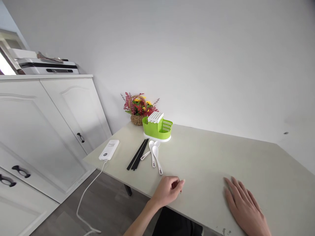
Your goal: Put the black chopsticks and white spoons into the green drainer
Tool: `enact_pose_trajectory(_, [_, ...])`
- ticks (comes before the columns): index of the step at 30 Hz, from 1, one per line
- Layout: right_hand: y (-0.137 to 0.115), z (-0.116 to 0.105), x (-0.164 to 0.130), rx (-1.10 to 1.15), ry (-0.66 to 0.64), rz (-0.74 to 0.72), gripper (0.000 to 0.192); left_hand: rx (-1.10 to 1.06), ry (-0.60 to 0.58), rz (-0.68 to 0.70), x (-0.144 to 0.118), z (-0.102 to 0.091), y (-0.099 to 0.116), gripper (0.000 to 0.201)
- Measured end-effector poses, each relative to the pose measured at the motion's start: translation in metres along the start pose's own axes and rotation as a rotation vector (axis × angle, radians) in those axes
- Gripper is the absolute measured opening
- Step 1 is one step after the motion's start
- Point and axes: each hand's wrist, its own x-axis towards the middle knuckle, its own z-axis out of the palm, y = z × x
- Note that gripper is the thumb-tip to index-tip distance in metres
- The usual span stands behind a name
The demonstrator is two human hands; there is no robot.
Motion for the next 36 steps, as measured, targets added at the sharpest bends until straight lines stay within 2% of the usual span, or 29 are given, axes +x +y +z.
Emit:
enact_pose_trajectory(6, [-0.003, -0.002, -0.001, 0.004, 0.041, 0.006, 0.068, 0.005, 0.004, 0.009, 0.0, -0.001, 0.0, 0.055])
enact_pose_trajectory(11, [-0.006, -0.008, -0.001, 0.014, -0.034, -0.004, 0.069, 0.005, 0.002, 0.023, 0.0, 0.001, -0.001, 0.055])
enact_pose_trajectory(19, [-0.019, -0.013, -0.001, -0.001, 0.033, 0.025, 0.07, 0.0, 0.025, 0.016, 0.0, 0.002, 0.001, 0.053])
enact_pose_trajectory(25, [-0.014, -0.011, -0.001, -0.001, 0.017, 0.025, 0.072, -0.048, 0.059, 0.026, -0.005, -0.001, 0.0, 0.054])
enact_pose_trajectory(27, [-0.01, -0.01, -0.001, 0.001, -0.008, 0.019, 0.072, -0.055, 0.114, 0.033, -0.009, -0.011, -0.003, 0.053])
enact_pose_trajectory(29, [-0.01, -0.01, -0.001, 0.002, -0.015, 0.019, 0.072, -0.009, 0.236, 0.037, -0.011, -0.03, -0.008, 0.052])
enact_pose_trajectory(32, [-0.014, -0.013, -0.002, 0.005, 0.007, 0.038, 0.072, 0.161, 0.479, 0.004, -0.009, -0.075, -0.02, 0.05])
enact_pose_trajectory(34, [-0.018, -0.016, -0.002, 0.01, 0.015, 0.044, 0.072, 0.341, 0.584, -0.064, -0.002, -0.107, -0.03, 0.046])
enact_pose_trajectory(36, [-0.021, -0.018, -0.002, 0.013, 0.023, 0.047, 0.072, 0.563, 0.624, -0.134, 0.007, -0.135, -0.04, 0.034])
